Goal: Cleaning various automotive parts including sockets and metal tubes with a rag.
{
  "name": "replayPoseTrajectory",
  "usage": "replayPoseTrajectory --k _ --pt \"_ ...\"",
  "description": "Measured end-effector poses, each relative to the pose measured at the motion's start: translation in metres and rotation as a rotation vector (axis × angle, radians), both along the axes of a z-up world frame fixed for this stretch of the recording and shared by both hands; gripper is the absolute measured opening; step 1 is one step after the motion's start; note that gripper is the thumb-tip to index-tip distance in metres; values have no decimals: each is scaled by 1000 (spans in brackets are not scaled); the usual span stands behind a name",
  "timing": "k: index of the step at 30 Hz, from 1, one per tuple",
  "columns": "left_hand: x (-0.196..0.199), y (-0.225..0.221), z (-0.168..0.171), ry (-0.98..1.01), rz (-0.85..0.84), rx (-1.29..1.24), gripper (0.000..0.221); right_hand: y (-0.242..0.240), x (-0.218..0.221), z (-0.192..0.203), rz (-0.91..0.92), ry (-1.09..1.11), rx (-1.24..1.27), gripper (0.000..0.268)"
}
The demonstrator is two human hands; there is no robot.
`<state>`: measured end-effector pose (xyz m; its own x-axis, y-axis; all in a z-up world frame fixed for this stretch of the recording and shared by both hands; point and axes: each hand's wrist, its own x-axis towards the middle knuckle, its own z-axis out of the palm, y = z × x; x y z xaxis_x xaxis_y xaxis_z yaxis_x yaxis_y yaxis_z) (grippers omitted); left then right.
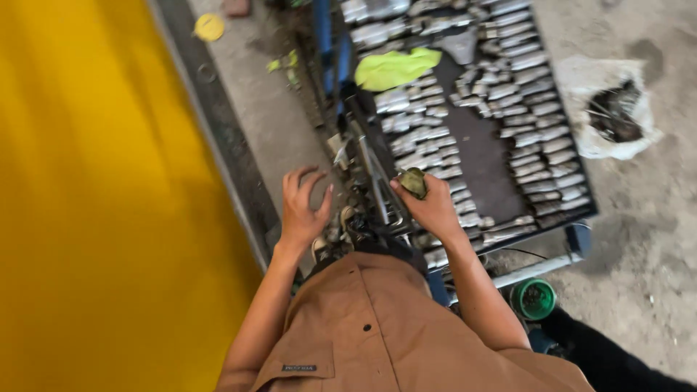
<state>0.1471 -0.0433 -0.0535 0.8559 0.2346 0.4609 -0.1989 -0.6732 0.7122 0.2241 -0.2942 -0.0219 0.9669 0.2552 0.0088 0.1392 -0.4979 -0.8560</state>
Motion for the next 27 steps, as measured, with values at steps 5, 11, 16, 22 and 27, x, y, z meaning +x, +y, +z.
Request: replayPoseTrajectory --k 5,11,16,22,27 --pt "-69 67 17 -15 249 -16 26 89 -39 4 264 34 -11 25" --pt "-139 125 3 -23 482 -35 24 169 -72 13 400 79 55 21" --pt "-157 141 -3 -25 512 -71 24 187 -83 1 432 118 79 19" --pt "-157 154 -5 -8 504 -95 26 183 -53 -3 430 98 113 20" --pt "-135 175 1 29 570 -51 29 190 -5 -6 336 71 146 19"
